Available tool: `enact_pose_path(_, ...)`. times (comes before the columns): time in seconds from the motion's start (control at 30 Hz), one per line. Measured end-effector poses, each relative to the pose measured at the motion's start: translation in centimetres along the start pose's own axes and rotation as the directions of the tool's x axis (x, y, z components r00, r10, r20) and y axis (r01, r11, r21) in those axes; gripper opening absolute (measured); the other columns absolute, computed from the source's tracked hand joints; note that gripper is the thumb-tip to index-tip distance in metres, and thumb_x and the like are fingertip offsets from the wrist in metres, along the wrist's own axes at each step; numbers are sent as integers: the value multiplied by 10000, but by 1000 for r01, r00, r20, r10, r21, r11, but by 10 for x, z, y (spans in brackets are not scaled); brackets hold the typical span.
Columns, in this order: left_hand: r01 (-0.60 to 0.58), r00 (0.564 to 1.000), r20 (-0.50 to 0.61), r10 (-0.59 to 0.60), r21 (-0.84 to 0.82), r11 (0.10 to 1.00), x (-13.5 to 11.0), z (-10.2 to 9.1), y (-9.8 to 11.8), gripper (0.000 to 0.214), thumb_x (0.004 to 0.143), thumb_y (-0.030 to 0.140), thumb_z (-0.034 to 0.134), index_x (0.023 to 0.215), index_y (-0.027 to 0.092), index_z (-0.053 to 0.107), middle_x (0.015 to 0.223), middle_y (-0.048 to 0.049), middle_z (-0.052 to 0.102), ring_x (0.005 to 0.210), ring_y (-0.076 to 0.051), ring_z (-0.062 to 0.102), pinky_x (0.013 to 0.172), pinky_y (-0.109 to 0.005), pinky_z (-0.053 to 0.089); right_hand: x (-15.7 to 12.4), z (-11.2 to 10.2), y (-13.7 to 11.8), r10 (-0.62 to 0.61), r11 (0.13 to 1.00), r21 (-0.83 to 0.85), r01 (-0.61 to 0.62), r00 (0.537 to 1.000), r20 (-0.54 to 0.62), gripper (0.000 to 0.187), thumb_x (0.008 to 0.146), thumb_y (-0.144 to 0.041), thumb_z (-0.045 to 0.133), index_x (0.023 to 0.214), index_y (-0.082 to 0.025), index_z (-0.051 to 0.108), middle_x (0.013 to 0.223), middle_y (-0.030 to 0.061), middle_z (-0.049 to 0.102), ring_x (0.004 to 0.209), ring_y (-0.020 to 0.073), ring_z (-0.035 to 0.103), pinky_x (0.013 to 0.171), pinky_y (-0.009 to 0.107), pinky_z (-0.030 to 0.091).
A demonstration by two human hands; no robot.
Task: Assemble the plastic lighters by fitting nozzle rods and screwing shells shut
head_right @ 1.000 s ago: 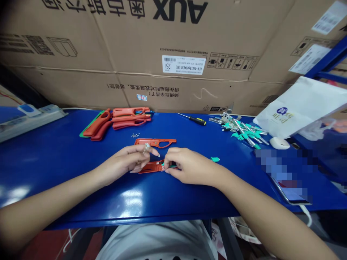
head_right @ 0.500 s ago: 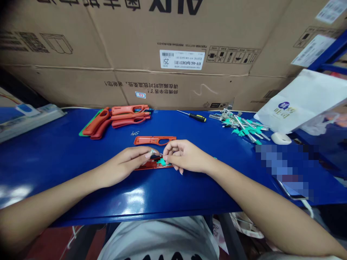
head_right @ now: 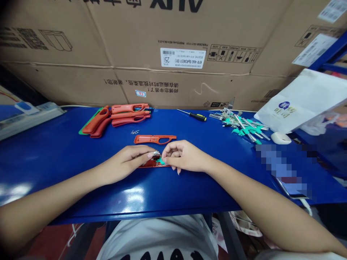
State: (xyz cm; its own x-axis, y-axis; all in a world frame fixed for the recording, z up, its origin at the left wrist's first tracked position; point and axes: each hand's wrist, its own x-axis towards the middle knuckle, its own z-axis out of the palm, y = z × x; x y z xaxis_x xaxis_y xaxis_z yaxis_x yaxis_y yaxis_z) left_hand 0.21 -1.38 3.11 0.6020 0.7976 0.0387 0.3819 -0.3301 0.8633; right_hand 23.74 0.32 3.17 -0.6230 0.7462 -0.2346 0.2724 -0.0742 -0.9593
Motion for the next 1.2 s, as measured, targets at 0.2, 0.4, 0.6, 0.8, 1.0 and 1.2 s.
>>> enact_pose_path(0.2,-20,1000,25,19,35,999,0,-1,-2,288,1039,331,505,1121,170,730,1109,-42,757,1028,-188,695,943,-289,486,2,2,2,6,1000,22,-6,999,-33,450,773,-566,804,836,-155,632,584,-53,582,461,65,534,404,179,508)
enact_pose_path(0.4,-35,999,35,34,16,999,0,0,-1,304,1051,350,489,1108,183,736,1103,-30,757,1046,-181,688,966,-282,474,4,1,6,5,1000,20,-4,999,-37,460,750,-563,824,861,-155,643,630,-44,587,502,74,551,404,184,518)
enact_pose_path(0.6,46,998,36,-45,-41,998,-1,-1,-1,367,1042,426,473,1062,174,739,1073,-38,756,1025,-208,677,949,-308,465,2,0,7,-9,1000,13,10,1000,-27,272,805,-378,781,903,-166,640,671,-39,578,545,82,561,419,182,529)
enact_pose_path(0.8,119,993,13,-118,-70,990,1,-2,1,378,1009,443,487,982,159,736,964,-30,737,934,-201,639,879,-299,456,3,-1,10,-13,999,41,14,1000,-22,232,833,-318,721,976,-164,624,860,29,677,654,114,649,512,229,590)
enact_pose_path(1.0,169,985,-3,-171,-147,975,1,-3,6,334,971,430,520,941,165,720,829,-10,697,864,-181,626,800,-273,464,3,1,9,-23,999,-32,21,999,-43,294,879,-445,711,910,-158,658,741,4,642,602,98,601,496,208,557)
enact_pose_path(1.2,159,987,40,-154,-171,972,1,-4,7,332,959,432,541,866,161,710,856,-23,714,869,-189,628,812,-287,474,1,3,8,-16,998,-67,14,999,-35,307,880,-462,720,938,-166,666,727,-2,626,600,94,569,453,179,525)
